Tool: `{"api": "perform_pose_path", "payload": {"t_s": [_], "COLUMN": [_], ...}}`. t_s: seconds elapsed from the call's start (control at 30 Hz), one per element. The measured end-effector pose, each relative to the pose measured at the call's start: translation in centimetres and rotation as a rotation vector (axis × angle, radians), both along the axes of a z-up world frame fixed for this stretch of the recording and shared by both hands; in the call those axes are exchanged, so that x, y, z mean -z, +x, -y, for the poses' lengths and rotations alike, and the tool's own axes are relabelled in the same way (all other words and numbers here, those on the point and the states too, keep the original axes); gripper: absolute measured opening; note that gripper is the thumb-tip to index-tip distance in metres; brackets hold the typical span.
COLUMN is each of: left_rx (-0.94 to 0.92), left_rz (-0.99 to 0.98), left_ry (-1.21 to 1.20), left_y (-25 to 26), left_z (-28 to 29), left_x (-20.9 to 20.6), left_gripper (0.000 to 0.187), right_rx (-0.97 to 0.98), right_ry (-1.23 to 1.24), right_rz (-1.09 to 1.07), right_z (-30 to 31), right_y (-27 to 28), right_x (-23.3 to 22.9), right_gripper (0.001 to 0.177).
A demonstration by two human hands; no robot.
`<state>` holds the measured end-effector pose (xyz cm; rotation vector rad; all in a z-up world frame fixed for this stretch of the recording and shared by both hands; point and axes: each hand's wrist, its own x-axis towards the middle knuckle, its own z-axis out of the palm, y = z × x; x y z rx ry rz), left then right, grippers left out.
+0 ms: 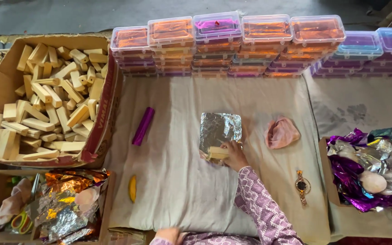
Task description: The person wipes a small wooden block with a cloth, then wraps it in silver and purple foil. They place the wrapped block into a clear plastic container, wipe the container with the cloth, and close the lid.
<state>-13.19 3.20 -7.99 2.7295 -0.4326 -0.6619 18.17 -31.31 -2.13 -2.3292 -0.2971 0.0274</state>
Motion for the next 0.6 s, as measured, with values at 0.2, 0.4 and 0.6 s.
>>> {"api": "perform_pose_path", "payload": {"t_s": [0.2, 0.4, 0.6], "left_rx": [-0.016, -0.133, 0.027], "left_rz": [0.321, 0.562, 0.463], "left_ry": [-0.204, -0.389, -0.322], "left_y": [17.6, 30.2, 33.0], "left_z": [9.4, 15.6, 17.1], "left_x": [-10.4, -5.6, -5.5], "left_gripper": [0.03, 0.031, 0.063], "right_rx": [-0.039, -0.039, -0.048], "right_ry": [0.029, -0.009, -0.071], "right_rz": [-0.031, 0.026, 0.08], "right_z": [1.1, 1.0, 2.0], "right_y": [0.4, 0.5, 1.1], "right_x": [0.7, 0.4, 4.5], "right_gripper": [0.064, 0.066, 0.073]}}
